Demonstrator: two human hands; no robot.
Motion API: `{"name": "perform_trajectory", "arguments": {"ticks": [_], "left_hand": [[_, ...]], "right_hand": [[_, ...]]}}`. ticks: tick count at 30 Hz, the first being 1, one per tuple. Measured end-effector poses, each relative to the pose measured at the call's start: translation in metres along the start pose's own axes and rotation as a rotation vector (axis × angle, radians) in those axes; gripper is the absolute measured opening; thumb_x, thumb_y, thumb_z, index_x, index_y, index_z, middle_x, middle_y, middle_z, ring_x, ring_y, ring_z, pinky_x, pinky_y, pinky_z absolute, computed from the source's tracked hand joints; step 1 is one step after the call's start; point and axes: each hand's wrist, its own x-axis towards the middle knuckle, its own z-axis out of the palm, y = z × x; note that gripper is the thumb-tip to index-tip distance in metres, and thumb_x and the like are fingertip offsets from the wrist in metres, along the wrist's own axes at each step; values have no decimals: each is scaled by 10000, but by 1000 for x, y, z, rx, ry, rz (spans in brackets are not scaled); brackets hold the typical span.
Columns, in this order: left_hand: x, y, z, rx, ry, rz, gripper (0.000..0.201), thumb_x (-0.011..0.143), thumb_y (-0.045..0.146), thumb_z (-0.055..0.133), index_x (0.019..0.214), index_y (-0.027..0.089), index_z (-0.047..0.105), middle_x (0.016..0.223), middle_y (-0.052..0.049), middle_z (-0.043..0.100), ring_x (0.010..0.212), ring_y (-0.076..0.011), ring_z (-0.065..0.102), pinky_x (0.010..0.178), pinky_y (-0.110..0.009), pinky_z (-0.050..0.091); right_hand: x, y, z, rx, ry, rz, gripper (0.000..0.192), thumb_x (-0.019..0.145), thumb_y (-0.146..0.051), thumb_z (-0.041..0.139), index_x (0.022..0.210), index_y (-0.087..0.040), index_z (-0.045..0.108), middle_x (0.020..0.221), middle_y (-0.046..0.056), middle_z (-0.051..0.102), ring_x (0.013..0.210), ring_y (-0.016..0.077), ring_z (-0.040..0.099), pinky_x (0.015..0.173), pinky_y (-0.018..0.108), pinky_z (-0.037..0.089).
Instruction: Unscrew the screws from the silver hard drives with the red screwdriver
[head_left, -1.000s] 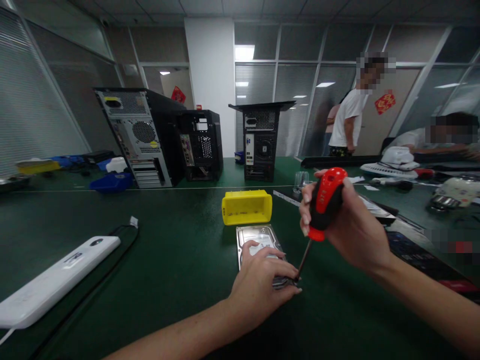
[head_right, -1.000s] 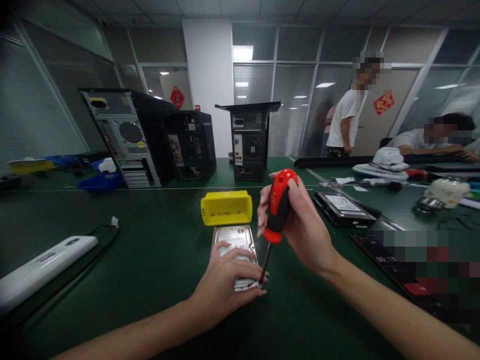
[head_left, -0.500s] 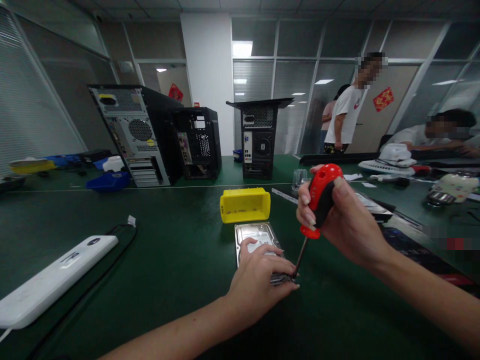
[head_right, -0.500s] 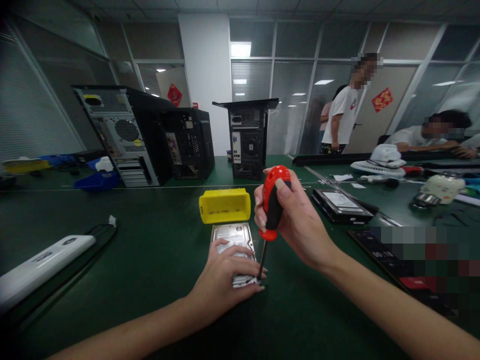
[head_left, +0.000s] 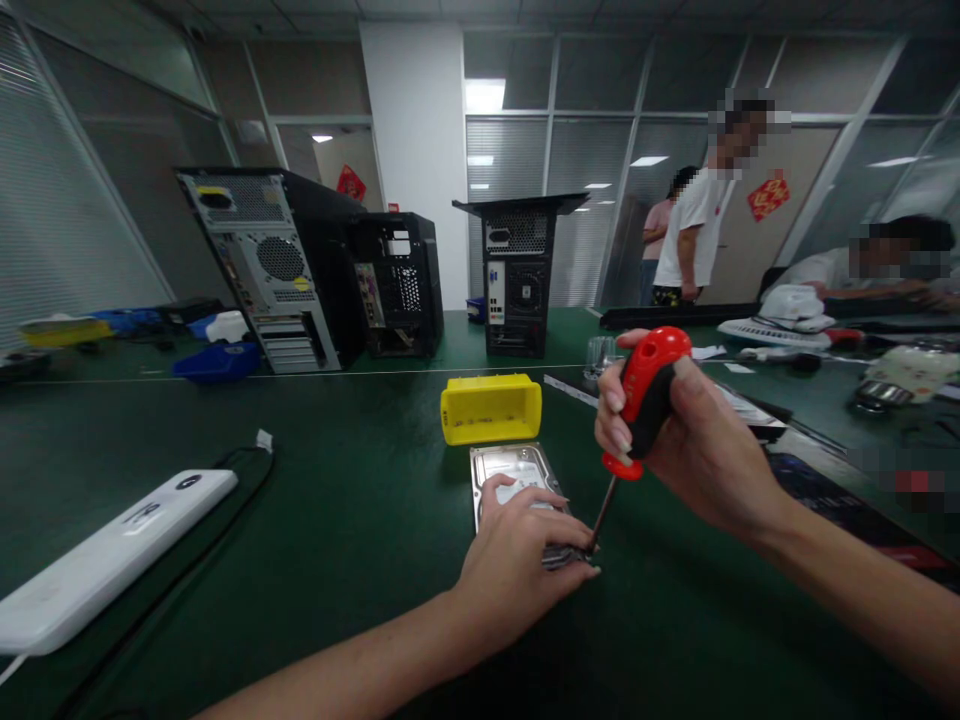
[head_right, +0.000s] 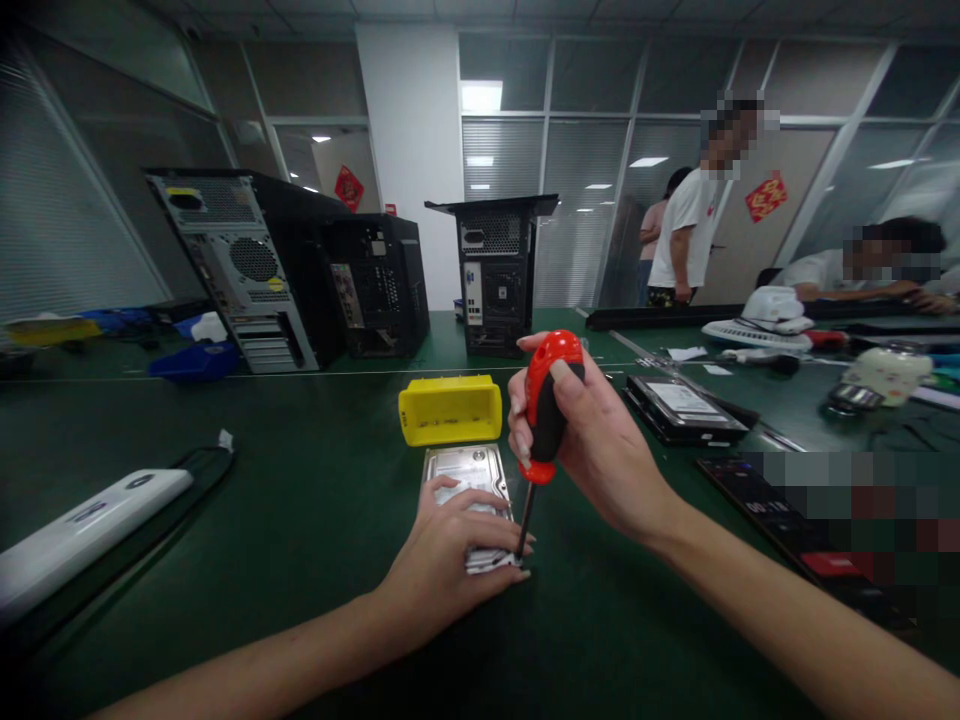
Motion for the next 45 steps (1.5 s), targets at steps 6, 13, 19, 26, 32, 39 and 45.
{"name": "perform_trajectory", "arguments": {"ticks": [6, 13, 19, 26, 32, 39, 45], "left_hand": [[2, 1, -2, 12, -3, -21, 172, 763, 288, 725, 919, 343, 680, 982, 110, 730, 1087, -232, 560, 993, -519, 140], [1, 2, -1, 16, -17, -34, 162, 760, 291, 728, 913, 328, 688, 982, 90, 733, 1088, -235, 558, 996, -518, 144], [1, 2, -3, 19, -18, -24, 160, 773, 300, 715, 928, 328, 686, 1015, 83, 727, 1100, -243, 550, 997, -529, 150], [0, 1, -2, 11, -8, -12, 158, 771, 293, 716, 921, 332, 682, 1008, 84, 728, 1092, -249, 555, 992, -545, 146], [0, 1, -1, 8, -18, -18, 155, 773, 292, 713, 920, 331, 685, 1007, 76, 729, 1098, -248, 552, 1001, -542, 141], [0, 2, -3, 33, -32, -25, 151, 787, 308, 697, 937, 325, 691, 1026, 56, 726, 1107, -256, 547, 1012, -532, 148], [0, 1, -2, 27, -24, -12, 139, 788, 304, 698, 925, 328, 684, 1023, 77, 725, 1110, -247, 543, 1006, -529, 141]], "right_hand": [[-3, -4, 1, 20, -30, 40, 363, 914, -474, 364, 1148, -256, 535, 848, 32, 513, 639, 130, 529, 549, 268, 472], [-3, -4, 0, -48, 12, 26, 230, 869, -402, 515, 1069, -293, 543, 873, 2, 517, 668, 117, 550, 612, 261, 483], [-2, -1, 2, -37, 14, 0, 200, 817, -328, 606, 996, -279, 533, 866, -18, 483, 641, 104, 516, 557, 250, 462], [-2, -5, 3, -16, -6, 32, 272, 826, -438, 551, 1028, -258, 573, 914, 13, 507, 656, 118, 541, 562, 264, 484], [-2, -4, 1, -25, -2, 45, 296, 856, -407, 510, 1107, -255, 552, 857, 14, 516, 664, 126, 535, 571, 262, 476], [-3, -1, 0, -114, 29, -8, 229, 797, -345, 629, 990, -269, 532, 807, -16, 521, 648, 120, 540, 569, 268, 485], [-2, -2, 1, -191, 12, -47, 256, 805, -295, 627, 982, -272, 444, 715, -39, 562, 508, 112, 532, 437, 239, 433]]}}
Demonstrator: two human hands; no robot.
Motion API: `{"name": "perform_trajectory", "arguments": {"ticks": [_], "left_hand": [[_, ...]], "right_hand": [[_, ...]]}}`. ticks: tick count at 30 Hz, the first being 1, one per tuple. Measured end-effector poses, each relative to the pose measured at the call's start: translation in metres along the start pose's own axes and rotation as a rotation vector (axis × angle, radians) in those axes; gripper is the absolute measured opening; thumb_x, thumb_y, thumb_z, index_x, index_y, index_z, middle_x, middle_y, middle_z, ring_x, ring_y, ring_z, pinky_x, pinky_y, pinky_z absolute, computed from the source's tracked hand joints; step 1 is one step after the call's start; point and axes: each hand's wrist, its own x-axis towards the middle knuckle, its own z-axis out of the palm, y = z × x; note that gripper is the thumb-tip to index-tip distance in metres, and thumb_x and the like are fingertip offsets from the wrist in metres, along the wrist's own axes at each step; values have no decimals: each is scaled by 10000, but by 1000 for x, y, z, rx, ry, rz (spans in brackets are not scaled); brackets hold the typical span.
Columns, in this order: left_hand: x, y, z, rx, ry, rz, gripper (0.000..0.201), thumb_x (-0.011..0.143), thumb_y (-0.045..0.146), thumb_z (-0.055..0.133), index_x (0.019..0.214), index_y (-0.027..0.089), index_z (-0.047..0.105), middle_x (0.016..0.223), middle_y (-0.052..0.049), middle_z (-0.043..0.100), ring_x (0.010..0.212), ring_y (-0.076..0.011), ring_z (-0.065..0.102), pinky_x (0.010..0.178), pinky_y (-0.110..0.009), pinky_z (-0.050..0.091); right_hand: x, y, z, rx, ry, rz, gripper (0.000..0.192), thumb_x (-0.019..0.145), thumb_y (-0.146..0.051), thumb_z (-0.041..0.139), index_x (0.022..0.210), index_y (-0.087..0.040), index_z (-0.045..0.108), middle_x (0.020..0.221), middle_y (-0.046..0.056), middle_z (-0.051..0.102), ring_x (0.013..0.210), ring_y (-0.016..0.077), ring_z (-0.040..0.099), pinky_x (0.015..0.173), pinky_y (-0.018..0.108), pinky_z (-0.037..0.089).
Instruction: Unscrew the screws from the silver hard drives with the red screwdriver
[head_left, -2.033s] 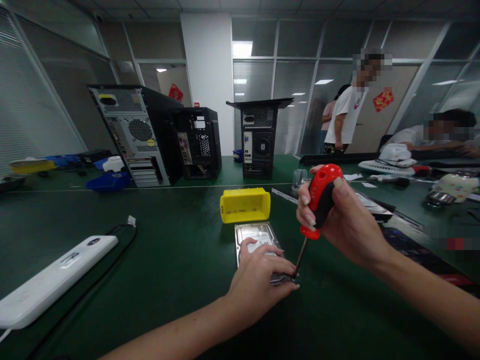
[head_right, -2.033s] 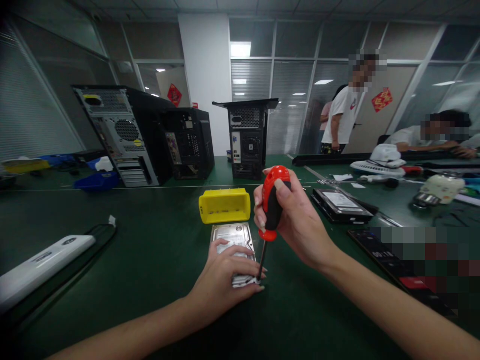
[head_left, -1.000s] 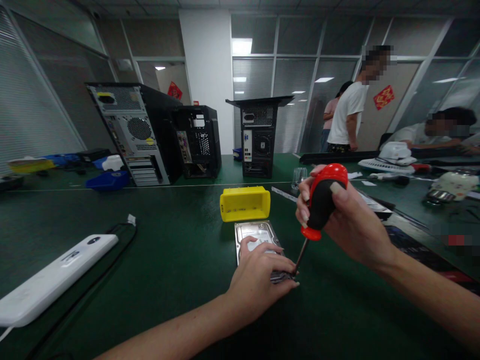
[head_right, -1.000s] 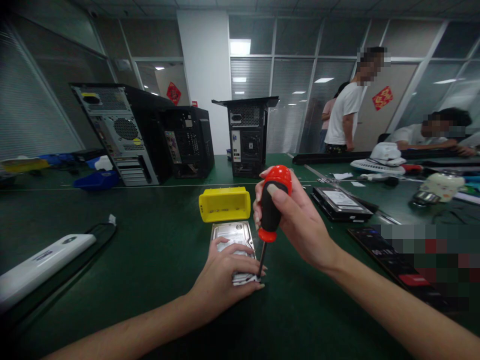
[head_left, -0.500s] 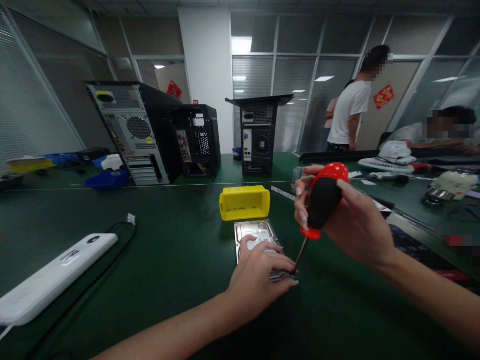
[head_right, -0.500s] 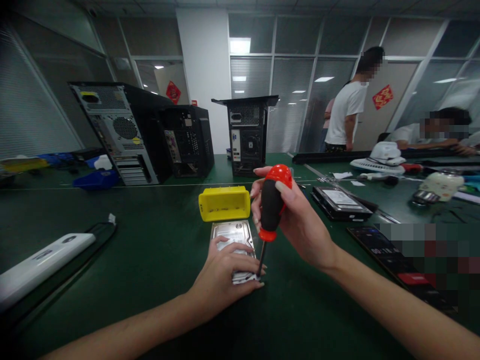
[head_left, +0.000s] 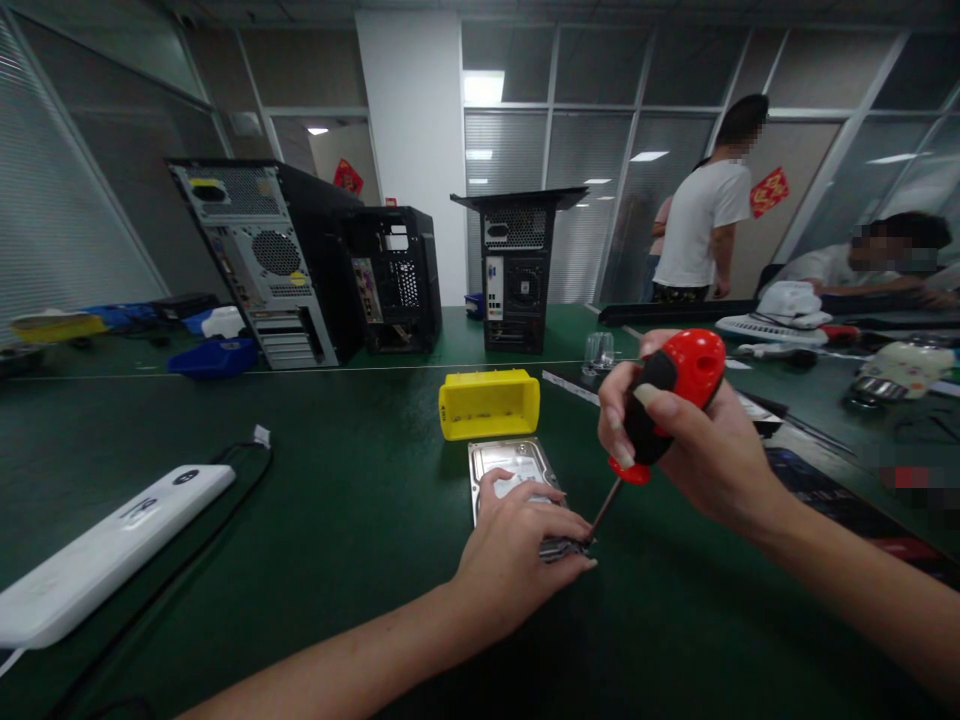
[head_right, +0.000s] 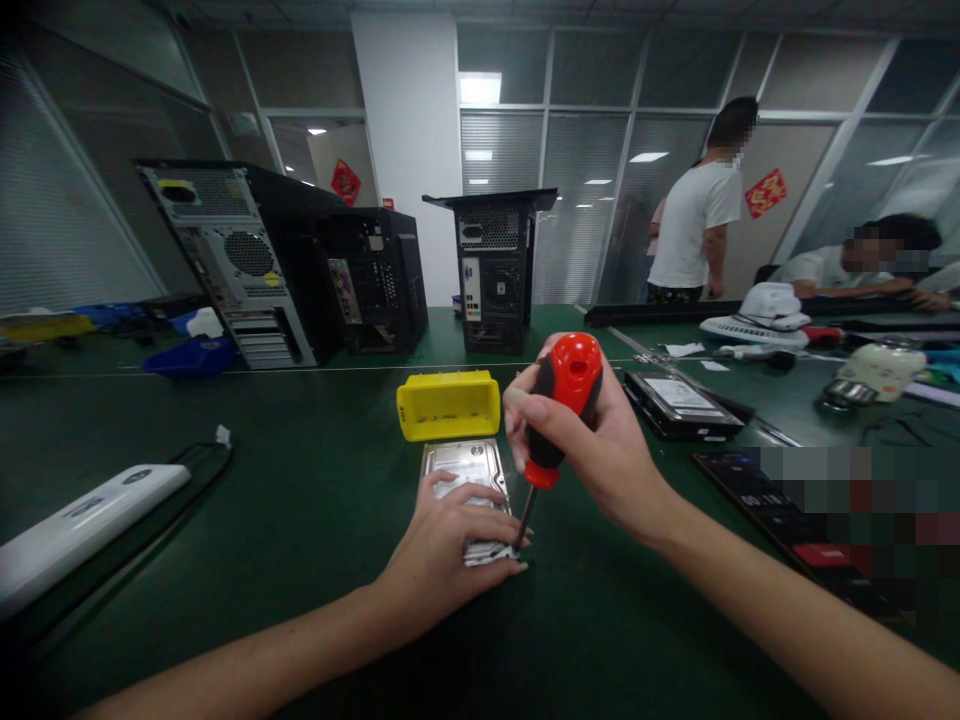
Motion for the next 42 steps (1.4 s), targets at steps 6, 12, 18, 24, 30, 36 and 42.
{"name": "perform_trajectory", "arguments": {"ticks": [6, 12, 18, 24, 30, 36, 42], "left_hand": [[0, -1, 1, -2, 6, 6, 149, 783, 297, 706, 926, 328, 682, 1030, 80, 723, 1104, -245, 545, 1001, -536, 133], [1, 1, 0, 2, -2, -3, 150, 785, 296, 702, 929, 331, 681, 1025, 85, 722, 1103, -243, 549, 1004, -542, 145], [1, 2, -2, 38, -24, -14, 153, 793, 314, 690, 946, 329, 685, 1029, 62, 723, 1117, -250, 542, 1009, -542, 166], [1, 1, -1, 5, -7, -7, 146, 786, 304, 699, 928, 329, 682, 1028, 73, 724, 1109, -255, 547, 1008, -543, 149], [1, 2, -1, -6, -1, -2, 150, 784, 290, 705, 927, 328, 678, 1026, 90, 723, 1103, -246, 548, 997, -545, 140], [1, 2, -2, -5, -6, -5, 162, 787, 288, 700, 942, 330, 679, 1037, 82, 721, 1105, -251, 543, 995, -551, 137], [0, 1, 0, 8, 6, 9, 141, 783, 292, 708, 917, 323, 675, 1010, 111, 723, 1091, -236, 553, 982, -536, 146]], "right_hand": [[-1, -5, 4, 100, -10, 27, 244, 872, -422, 485, 1071, -289, 437, 696, -31, 508, 511, 125, 511, 456, 262, 419], [-2, -7, 4, 110, -23, 30, 244, 910, -429, 402, 1073, -270, 489, 746, -7, 500, 558, 128, 523, 489, 268, 417], [-1, 0, 2, 91, -18, 5, 229, 872, -449, 496, 1031, -283, 501, 761, -16, 500, 568, 112, 520, 536, 271, 410], [-2, 3, 1, 91, -35, -14, 244, 857, -454, 524, 1038, -292, 498, 768, -19, 493, 577, 114, 521, 551, 279, 405], [-2, 3, 3, 117, -45, -9, 257, 849, -447, 537, 1067, -314, 513, 802, -14, 473, 599, 113, 499, 547, 276, 410], [-7, -2, 7, 195, -30, 97, 334, 806, -447, 568, 1113, -323, 532, 899, 13, 440, 671, 131, 496, 533, 282, 463], [-7, 3, 2, 134, -64, 28, 269, 865, -392, 523, 1132, -361, 524, 988, 11, 451, 714, 132, 515, 512, 259, 462]]}}
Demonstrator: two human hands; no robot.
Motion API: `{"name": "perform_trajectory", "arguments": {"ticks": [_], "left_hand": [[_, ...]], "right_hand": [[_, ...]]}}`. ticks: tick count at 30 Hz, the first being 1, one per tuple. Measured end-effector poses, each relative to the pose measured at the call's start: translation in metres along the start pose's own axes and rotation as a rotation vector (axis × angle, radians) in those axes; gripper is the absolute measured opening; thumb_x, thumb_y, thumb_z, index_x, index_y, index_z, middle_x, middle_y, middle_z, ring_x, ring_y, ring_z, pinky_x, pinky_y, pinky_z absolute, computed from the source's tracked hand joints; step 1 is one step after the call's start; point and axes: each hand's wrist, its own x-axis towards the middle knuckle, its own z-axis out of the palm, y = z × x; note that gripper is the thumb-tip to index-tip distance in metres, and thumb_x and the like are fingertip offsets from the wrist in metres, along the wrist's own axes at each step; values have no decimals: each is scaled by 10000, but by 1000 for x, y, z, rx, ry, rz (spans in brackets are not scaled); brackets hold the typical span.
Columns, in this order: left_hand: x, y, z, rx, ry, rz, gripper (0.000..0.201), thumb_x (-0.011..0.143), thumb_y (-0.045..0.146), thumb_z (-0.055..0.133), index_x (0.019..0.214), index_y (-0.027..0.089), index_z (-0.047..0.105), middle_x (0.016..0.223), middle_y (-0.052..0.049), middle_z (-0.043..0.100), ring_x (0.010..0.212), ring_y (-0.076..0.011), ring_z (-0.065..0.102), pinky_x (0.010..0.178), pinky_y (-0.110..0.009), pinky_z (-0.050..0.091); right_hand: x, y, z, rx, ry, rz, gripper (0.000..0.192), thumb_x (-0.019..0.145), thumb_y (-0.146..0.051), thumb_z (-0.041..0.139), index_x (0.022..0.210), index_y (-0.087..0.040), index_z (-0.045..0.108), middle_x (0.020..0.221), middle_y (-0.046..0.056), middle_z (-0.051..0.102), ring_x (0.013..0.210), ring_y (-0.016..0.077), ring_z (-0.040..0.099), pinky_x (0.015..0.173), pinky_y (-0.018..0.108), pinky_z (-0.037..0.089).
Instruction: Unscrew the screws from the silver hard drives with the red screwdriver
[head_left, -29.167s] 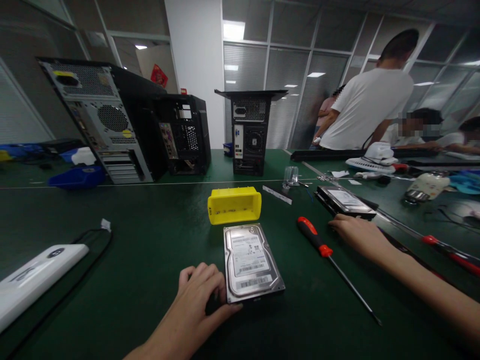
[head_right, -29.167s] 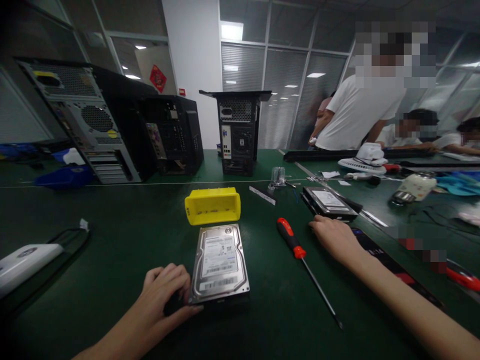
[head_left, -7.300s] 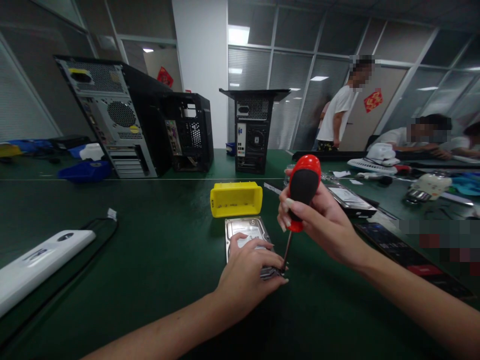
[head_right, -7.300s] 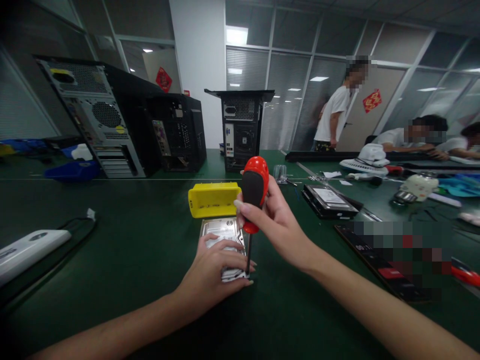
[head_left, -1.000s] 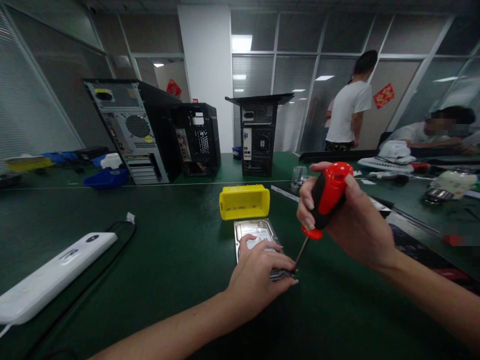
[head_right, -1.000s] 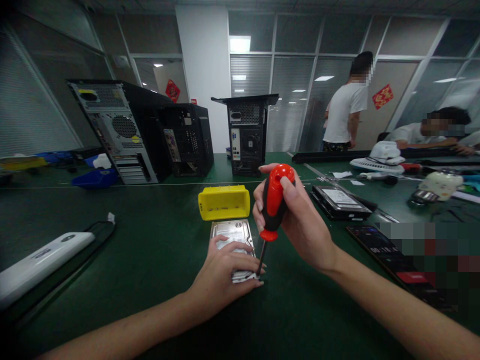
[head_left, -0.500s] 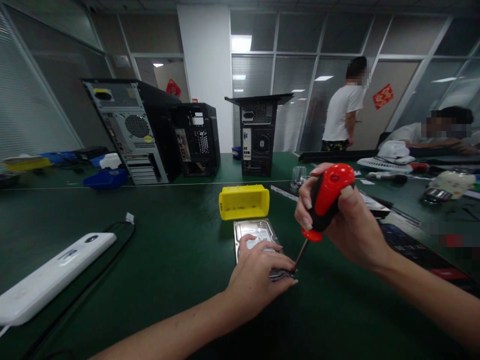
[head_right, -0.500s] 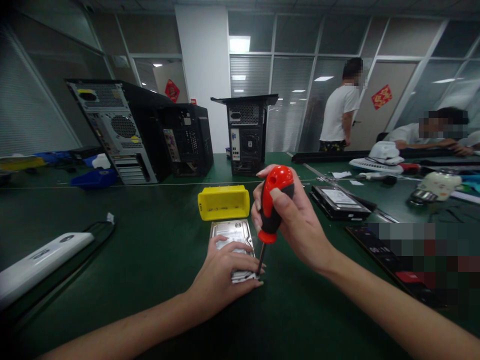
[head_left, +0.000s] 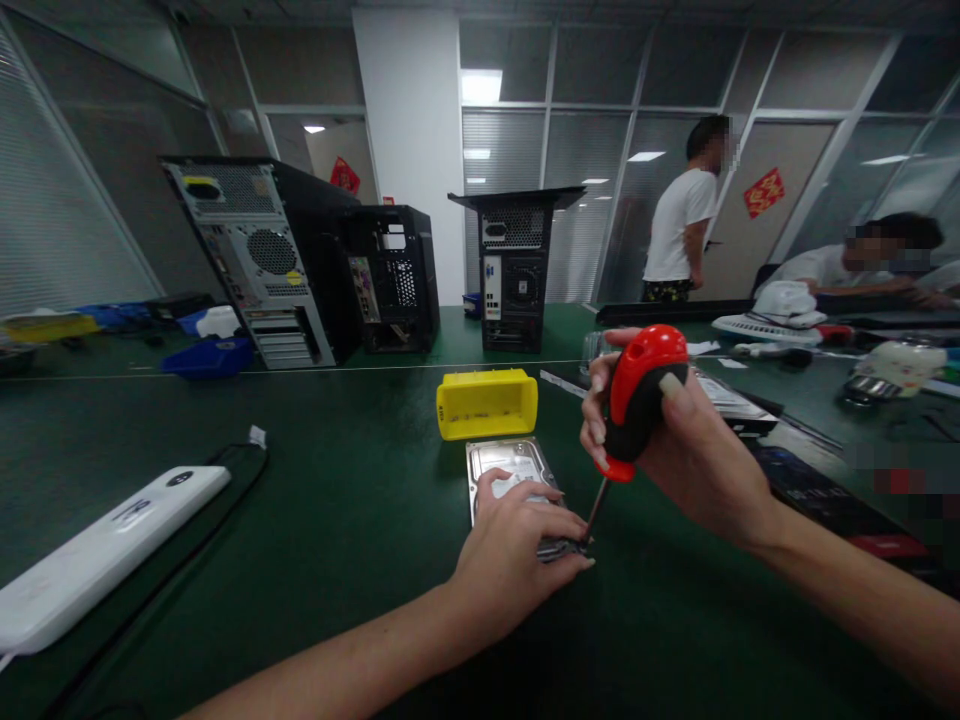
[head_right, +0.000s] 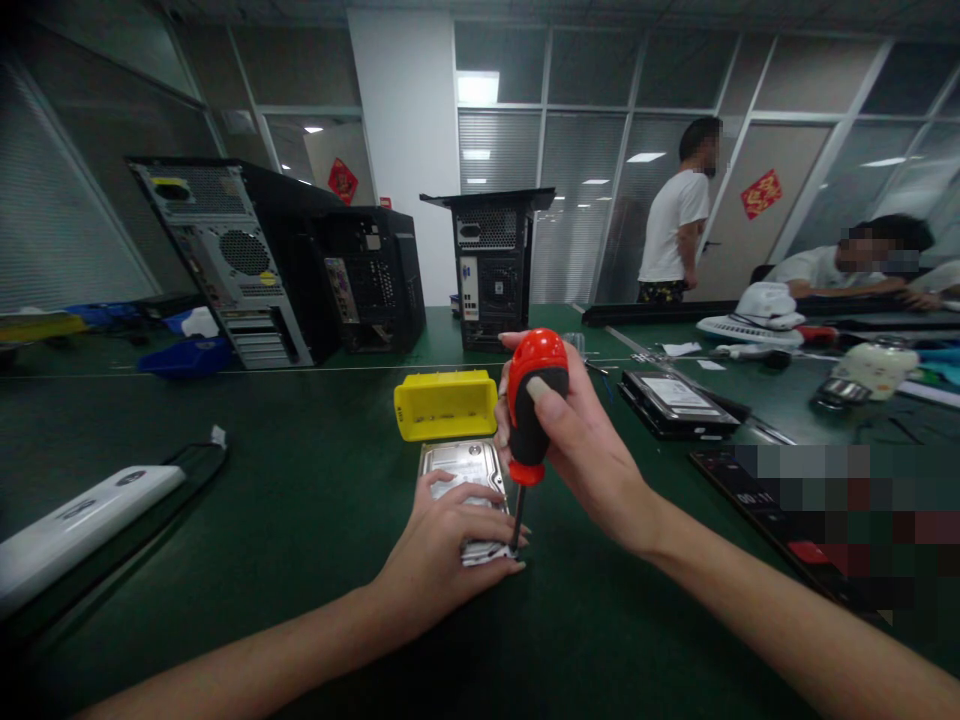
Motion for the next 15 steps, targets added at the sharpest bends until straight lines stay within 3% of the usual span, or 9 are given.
{"name": "perform_trajectory", "arguments": {"ticks": [5, 10, 15], "left_hand": [[0, -1, 0, 9, 9, 5, 152, 779, 297, 712, 923, 330, 673, 1009, 118, 722, 1092, -231, 552, 981, -526, 149], [0, -2, 2, -2, 8, -2, 151, 785, 298, 705, 929, 337, 680, 1012, 102, 724, 1092, -244, 551, 979, -530, 150], [1, -1, 1, 1, 6, -2, 138, 784, 298, 707, 916, 328, 680, 1014, 105, 723, 1095, -241, 552, 977, -527, 149]], "right_hand": [[3, 2, -3, -113, 10, -45, 286, 857, -317, 561, 1136, -318, 499, 1003, 6, 489, 726, 126, 543, 590, 279, 492], [3, 0, -3, -131, -51, -56, 280, 872, -288, 551, 1126, -309, 435, 867, -11, 567, 637, 123, 578, 545, 267, 475], [0, 0, 1, -117, -10, -38, 288, 884, -325, 531, 1158, -314, 443, 826, -21, 511, 595, 97, 527, 515, 242, 428]]}}
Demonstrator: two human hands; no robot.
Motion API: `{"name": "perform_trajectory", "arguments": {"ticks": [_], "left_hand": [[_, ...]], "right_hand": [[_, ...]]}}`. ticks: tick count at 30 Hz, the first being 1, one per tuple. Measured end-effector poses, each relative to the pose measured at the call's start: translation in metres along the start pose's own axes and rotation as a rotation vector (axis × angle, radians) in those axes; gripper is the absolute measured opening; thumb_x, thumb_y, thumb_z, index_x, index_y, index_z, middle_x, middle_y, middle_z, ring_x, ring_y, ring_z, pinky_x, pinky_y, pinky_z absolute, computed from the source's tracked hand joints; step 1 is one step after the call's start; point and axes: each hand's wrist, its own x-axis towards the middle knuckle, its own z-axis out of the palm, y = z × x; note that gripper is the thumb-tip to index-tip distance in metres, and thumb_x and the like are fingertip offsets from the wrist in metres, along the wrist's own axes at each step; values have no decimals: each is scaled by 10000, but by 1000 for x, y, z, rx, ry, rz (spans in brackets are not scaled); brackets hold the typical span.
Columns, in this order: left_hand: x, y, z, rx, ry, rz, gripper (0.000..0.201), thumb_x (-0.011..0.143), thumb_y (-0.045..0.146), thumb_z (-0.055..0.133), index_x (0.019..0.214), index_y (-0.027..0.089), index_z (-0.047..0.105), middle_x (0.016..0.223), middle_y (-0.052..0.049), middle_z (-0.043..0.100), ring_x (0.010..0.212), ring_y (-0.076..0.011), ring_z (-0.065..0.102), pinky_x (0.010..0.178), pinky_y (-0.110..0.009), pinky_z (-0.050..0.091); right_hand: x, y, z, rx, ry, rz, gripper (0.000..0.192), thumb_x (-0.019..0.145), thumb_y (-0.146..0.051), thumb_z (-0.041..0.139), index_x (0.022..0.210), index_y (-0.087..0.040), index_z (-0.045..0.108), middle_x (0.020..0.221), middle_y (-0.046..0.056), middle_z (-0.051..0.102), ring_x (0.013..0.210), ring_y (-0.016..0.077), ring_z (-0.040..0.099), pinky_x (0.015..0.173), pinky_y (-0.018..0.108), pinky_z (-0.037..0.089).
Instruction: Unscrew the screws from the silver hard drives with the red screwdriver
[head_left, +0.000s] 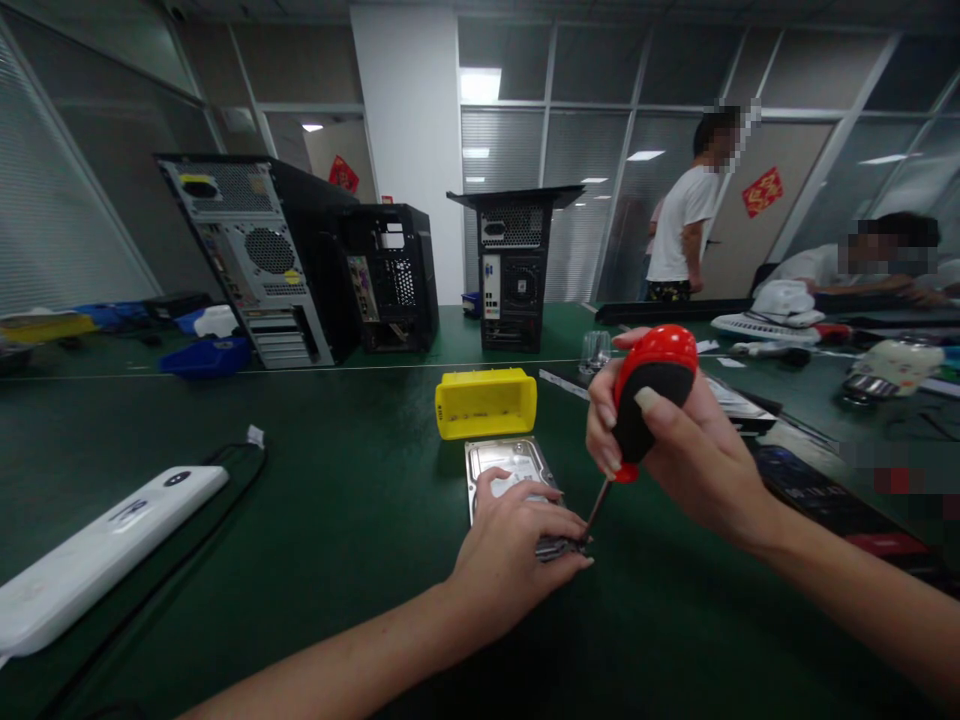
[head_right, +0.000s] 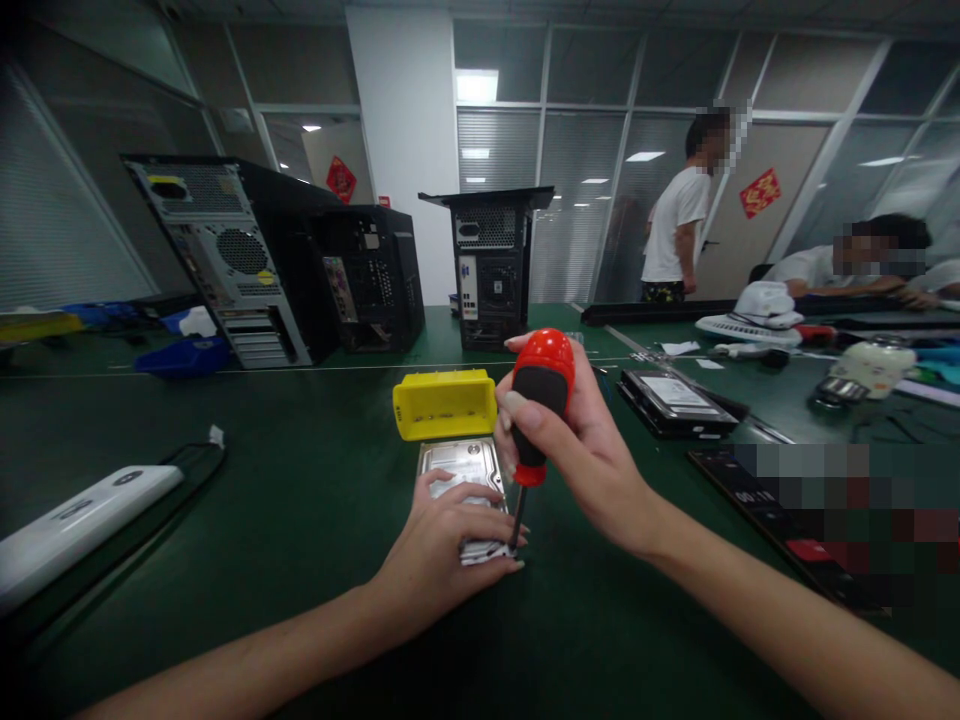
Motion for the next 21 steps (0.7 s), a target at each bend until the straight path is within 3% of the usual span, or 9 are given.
{"name": "perform_trajectory", "arguments": {"ticks": [9, 21], "left_hand": [[0, -3, -3, -6, -5, 52, 140, 795, 301, 698, 930, 329, 674, 1013, 113, 723, 1088, -230, 556, 976, -503, 143], [0, -6, -1, 0, 8, 103, 141, 808, 280, 683, 944, 316, 670, 1007, 78, 728, 1089, -230, 563, 1005, -498, 106]], "right_hand": [[2, 2, 0, 60, 14, 28, 353, 910, -262, 481, 1250, -351, 439, 1031, 8, 481, 719, 102, 524, 584, 245, 450], [2, 9, 1, 25, 39, -60, 363, 918, -242, 467, 1256, -356, 406, 1026, 8, 489, 732, 104, 537, 596, 253, 478]]}}
